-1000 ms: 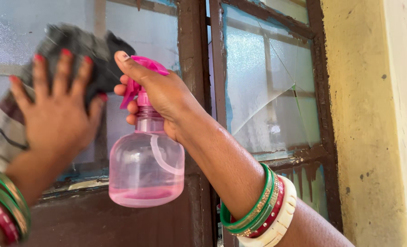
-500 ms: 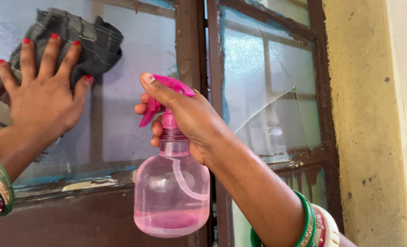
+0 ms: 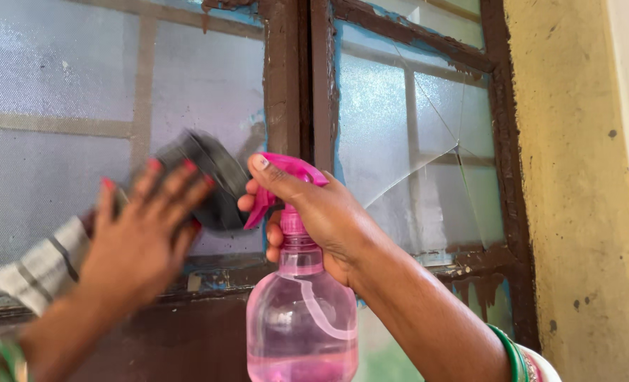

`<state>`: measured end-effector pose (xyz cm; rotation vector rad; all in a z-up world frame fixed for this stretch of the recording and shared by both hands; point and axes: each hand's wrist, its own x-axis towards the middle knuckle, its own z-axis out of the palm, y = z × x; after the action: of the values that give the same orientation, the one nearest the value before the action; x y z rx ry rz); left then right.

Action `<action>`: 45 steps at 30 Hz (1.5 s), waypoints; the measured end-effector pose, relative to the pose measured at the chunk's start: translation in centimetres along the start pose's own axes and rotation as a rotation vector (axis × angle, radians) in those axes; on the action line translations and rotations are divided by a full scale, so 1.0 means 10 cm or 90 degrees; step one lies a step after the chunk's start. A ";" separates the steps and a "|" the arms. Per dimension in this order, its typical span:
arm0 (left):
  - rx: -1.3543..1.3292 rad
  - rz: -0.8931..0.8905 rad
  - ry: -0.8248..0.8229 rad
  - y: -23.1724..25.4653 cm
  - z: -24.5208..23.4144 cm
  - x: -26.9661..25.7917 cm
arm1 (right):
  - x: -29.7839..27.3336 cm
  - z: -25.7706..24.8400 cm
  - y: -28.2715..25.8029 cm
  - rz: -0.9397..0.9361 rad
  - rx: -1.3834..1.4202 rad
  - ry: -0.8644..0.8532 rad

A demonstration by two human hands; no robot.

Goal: The person cleans a window by holding a spray bottle and wiping the glass panes with a cloth.

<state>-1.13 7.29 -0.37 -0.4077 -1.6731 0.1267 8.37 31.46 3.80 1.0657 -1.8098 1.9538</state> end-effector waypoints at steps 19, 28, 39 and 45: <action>0.008 -0.049 0.056 0.53 0.13 -0.17 | -0.18 -0.30 0.24 0.045 0.062 -0.014; 0.003 -0.172 0.169 0.27 0.12 -0.03 | -0.19 -0.14 0.18 0.029 0.082 0.014; -0.076 -0.037 0.049 0.33 -0.06 -0.55 | -0.25 0.31 0.52 0.072 0.119 0.071; 0.099 -0.016 0.138 -0.20 -0.33 -0.06 | -0.30 0.35 0.54 0.066 0.090 0.130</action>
<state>1.79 4.75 0.24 -0.2724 -1.4429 0.1854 8.14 28.01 -2.41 0.7904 -1.6695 2.1896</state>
